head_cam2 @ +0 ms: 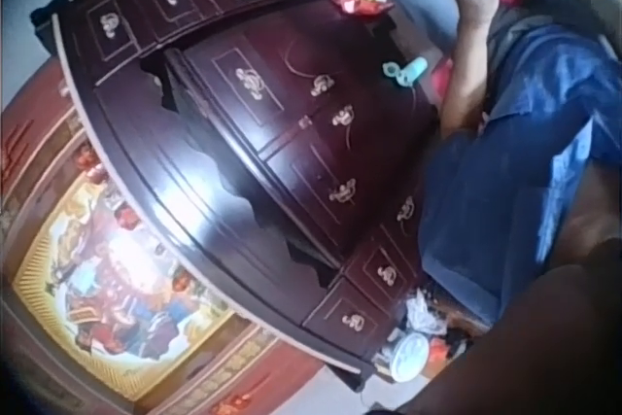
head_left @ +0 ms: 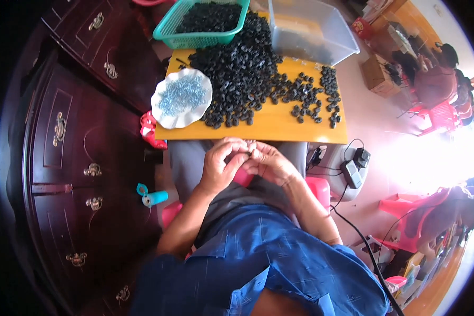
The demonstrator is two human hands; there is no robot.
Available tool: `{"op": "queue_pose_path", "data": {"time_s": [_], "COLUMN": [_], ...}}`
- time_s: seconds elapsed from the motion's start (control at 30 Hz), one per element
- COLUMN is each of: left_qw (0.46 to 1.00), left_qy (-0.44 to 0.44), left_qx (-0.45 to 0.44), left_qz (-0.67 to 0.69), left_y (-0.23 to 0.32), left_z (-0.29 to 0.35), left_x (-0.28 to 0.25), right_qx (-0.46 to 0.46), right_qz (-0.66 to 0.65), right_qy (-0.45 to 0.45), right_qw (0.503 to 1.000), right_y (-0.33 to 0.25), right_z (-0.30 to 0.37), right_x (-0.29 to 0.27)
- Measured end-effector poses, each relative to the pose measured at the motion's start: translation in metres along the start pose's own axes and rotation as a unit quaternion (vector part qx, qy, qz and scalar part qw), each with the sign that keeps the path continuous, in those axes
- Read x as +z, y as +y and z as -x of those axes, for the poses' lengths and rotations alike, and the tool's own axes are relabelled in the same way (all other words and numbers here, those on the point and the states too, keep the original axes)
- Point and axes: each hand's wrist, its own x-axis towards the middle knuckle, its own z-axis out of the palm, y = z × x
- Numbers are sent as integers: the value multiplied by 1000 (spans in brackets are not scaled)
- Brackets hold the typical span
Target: The person is manually assembling small black components by inserting tiny silver beads into them at a table.
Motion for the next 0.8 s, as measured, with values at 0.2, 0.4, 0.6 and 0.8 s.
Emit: {"op": "queue_pose_path", "data": {"time_s": [0.2, 0.4, 0.6, 0.8], "left_qw": [999, 998, 986, 966], "left_qy": [3, 29, 57, 93], "left_qx": [-9, -25, -109, -130], "left_qz": [32, 55, 114, 202], "left_y": [5, 4, -3, -8], "left_z": [1, 1, 3, 3], "left_x": [-3, -5, -7, -14], "right_qx": [-46, -87, -36, -156], "right_qz": [-38, 3, 30, 66], "right_qy": [-14, 1, 34, 74], "right_qw": [998, 996, 998, 983], "right_y": [7, 10, -4, -75], "right_z": [-3, -12, -25, -54], "right_x": [7, 8, 13, 24]}}
